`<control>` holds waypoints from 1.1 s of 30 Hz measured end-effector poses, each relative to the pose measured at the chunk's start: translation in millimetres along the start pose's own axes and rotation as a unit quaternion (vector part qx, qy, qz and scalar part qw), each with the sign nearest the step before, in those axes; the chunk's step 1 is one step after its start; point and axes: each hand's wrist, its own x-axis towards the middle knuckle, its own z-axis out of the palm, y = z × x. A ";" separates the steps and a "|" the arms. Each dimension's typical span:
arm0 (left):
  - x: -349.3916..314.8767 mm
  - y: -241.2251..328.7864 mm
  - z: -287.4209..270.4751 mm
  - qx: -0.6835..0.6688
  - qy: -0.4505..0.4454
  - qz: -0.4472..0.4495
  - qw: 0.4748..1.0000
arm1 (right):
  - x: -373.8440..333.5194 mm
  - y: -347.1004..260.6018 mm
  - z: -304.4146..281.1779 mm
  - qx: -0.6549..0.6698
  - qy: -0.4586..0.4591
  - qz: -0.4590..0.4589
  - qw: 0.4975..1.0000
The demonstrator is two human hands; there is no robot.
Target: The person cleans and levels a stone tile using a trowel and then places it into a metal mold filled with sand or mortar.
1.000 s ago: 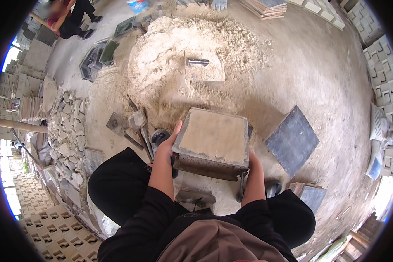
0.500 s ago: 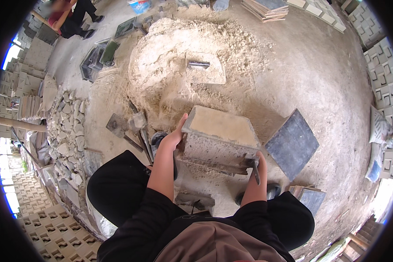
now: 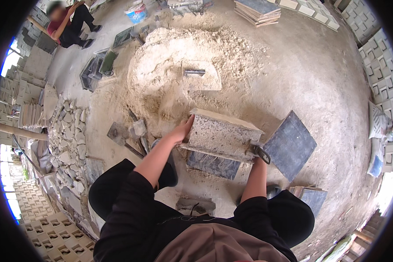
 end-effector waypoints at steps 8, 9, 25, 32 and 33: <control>-3.1 -46.2 -9.4 -0.120 -0.006 0.176 0.977 | -10.1 16.9 1.3 -0.009 0.008 0.031 0.999; 3.5 -47.9 10.6 -0.193 0.026 0.243 0.950 | -10.2 17.8 -0.8 -0.010 0.013 0.032 0.999; 8.1 8.0 8.3 -0.354 -0.055 0.470 0.807 | 9.1 1.4 -5.8 -0.006 0.045 0.047 0.998; 20.6 4.3 -47.5 0.015 -0.119 0.538 0.835 | 5.0 -2.0 -8.4 -0.032 0.052 0.071 0.996; 16.4 9.0 -54.1 0.065 -0.127 0.525 0.839 | 4.9 -2.8 -9.9 -0.034 0.051 0.075 0.995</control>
